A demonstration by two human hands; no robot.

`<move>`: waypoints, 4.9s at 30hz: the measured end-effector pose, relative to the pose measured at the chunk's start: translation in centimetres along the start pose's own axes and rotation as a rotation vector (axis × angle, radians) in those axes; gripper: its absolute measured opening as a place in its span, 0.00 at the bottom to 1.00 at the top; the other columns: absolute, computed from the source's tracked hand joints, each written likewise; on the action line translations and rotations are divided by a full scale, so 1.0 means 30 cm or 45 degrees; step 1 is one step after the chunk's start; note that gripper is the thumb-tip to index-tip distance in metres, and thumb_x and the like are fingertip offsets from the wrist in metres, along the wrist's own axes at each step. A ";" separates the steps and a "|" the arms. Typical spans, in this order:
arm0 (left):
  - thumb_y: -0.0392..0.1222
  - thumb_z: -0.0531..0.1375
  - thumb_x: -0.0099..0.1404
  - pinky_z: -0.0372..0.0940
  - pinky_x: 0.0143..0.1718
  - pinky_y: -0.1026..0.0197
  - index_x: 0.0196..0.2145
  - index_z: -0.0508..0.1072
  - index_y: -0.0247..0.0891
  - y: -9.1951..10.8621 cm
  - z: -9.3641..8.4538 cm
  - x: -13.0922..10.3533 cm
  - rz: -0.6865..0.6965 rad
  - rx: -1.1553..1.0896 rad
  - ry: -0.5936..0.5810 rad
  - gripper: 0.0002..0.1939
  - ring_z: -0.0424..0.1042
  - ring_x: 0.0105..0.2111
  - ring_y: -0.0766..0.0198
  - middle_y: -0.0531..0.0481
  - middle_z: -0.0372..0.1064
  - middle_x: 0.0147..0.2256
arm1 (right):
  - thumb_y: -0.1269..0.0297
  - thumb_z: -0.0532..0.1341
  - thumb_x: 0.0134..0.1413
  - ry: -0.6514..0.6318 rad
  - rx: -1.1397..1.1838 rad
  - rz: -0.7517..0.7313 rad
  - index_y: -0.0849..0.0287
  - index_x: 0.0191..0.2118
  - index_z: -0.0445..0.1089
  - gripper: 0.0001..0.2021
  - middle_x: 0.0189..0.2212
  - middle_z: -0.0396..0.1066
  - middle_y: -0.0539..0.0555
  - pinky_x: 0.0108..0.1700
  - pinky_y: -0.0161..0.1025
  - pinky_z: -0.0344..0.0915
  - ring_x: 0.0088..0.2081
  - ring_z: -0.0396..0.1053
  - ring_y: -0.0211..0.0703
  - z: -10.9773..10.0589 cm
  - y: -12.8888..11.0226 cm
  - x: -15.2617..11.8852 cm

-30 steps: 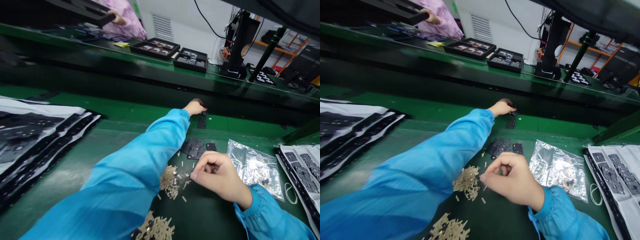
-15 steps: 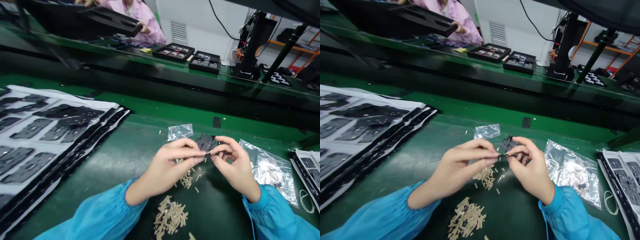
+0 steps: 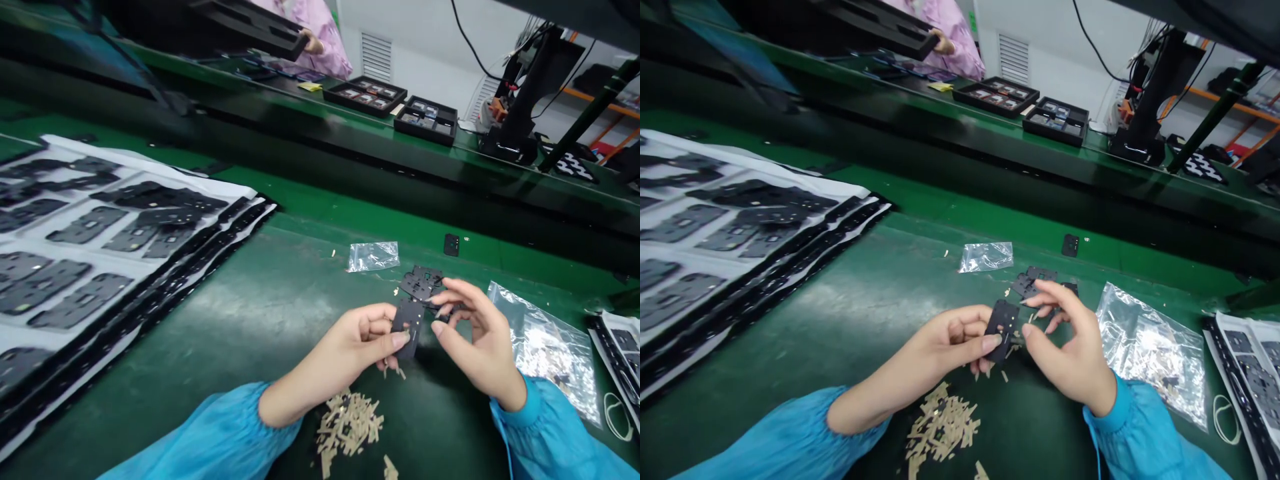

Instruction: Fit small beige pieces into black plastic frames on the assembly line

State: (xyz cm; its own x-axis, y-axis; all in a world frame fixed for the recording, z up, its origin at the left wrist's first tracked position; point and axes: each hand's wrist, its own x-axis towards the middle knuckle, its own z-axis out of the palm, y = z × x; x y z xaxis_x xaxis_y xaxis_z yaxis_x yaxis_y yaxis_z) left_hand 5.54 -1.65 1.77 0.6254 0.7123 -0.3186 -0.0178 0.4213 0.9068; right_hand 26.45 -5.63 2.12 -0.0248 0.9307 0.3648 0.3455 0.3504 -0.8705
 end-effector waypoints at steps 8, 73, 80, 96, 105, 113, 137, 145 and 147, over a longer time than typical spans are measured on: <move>0.47 0.64 0.64 0.70 0.33 0.59 0.65 0.61 0.35 -0.007 0.020 -0.023 0.039 0.027 0.093 0.35 0.74 0.25 0.63 0.57 0.71 0.23 | 0.67 0.70 0.54 -0.045 0.334 0.506 0.50 0.56 0.71 0.23 0.34 0.77 0.50 0.29 0.33 0.67 0.31 0.72 0.39 0.025 0.004 0.004; 0.47 0.59 0.66 0.63 0.23 0.65 0.57 0.76 0.36 -0.012 0.022 -0.046 0.204 0.632 0.467 0.24 0.71 0.26 0.62 0.49 0.77 0.29 | 0.66 0.65 0.47 -0.131 -0.232 0.657 0.56 0.23 0.74 0.05 0.18 0.66 0.47 0.23 0.35 0.53 0.20 0.56 0.36 0.064 -0.056 -0.031; 0.47 0.59 0.67 0.64 0.23 0.65 0.57 0.76 0.38 -0.014 0.021 -0.042 0.219 0.622 0.450 0.23 0.71 0.27 0.62 0.50 0.77 0.29 | 0.67 0.65 0.45 -0.182 -0.162 0.731 0.57 0.23 0.74 0.04 0.18 0.66 0.47 0.23 0.35 0.52 0.20 0.56 0.36 0.056 -0.059 -0.029; 0.45 0.59 0.67 0.65 0.24 0.64 0.57 0.76 0.39 -0.016 0.023 -0.044 0.249 0.607 0.457 0.22 0.73 0.27 0.62 0.51 0.78 0.30 | 0.68 0.64 0.47 -0.145 -0.345 0.519 0.56 0.22 0.73 0.06 0.17 0.65 0.46 0.22 0.34 0.52 0.19 0.57 0.35 0.057 -0.065 -0.025; 0.46 0.59 0.67 0.67 0.26 0.63 0.57 0.75 0.36 -0.017 0.023 -0.044 0.234 0.618 0.435 0.23 0.74 0.28 0.61 0.50 0.78 0.29 | 0.68 0.64 0.47 -0.159 -0.314 0.592 0.56 0.22 0.73 0.06 0.18 0.66 0.47 0.23 0.34 0.54 0.20 0.58 0.36 0.055 -0.057 -0.028; 0.46 0.58 0.67 0.66 0.25 0.63 0.56 0.76 0.36 -0.011 0.027 -0.047 0.227 0.641 0.429 0.23 0.73 0.27 0.61 0.50 0.77 0.29 | 0.67 0.64 0.46 -0.163 -0.294 0.643 0.56 0.22 0.74 0.05 0.18 0.66 0.47 0.23 0.35 0.54 0.20 0.58 0.36 0.055 -0.057 -0.030; 0.44 0.58 0.67 0.58 0.21 0.67 0.58 0.75 0.36 -0.014 0.039 -0.048 0.217 0.557 0.487 0.24 0.64 0.22 0.66 0.55 0.69 0.22 | 0.68 0.64 0.49 -0.106 -0.382 0.469 0.56 0.23 0.74 0.07 0.17 0.64 0.45 0.22 0.33 0.53 0.19 0.56 0.34 0.060 -0.054 -0.030; 0.44 0.57 0.68 0.59 0.21 0.67 0.59 0.75 0.37 -0.014 0.038 -0.052 0.254 0.595 0.476 0.24 0.64 0.21 0.67 0.56 0.68 0.22 | 0.67 0.63 0.48 -0.119 -0.370 0.500 0.56 0.23 0.74 0.06 0.17 0.65 0.45 0.23 0.33 0.54 0.19 0.57 0.34 0.063 -0.057 -0.030; 0.44 0.57 0.68 0.59 0.21 0.67 0.59 0.75 0.38 -0.014 0.038 -0.052 0.257 0.604 0.476 0.23 0.64 0.21 0.67 0.56 0.69 0.22 | 0.67 0.63 0.48 -0.120 -0.369 0.500 0.56 0.23 0.74 0.06 0.17 0.65 0.45 0.23 0.33 0.54 0.19 0.57 0.34 0.064 -0.058 -0.030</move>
State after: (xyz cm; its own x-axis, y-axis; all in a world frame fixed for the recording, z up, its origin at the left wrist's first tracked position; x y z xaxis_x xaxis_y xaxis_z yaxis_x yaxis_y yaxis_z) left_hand 5.47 -3.58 2.21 0.3294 0.9357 -0.1261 0.2946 0.0250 0.9553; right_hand 24.07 -6.87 2.68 0.0795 0.9967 -0.0155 0.5921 -0.0598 -0.8037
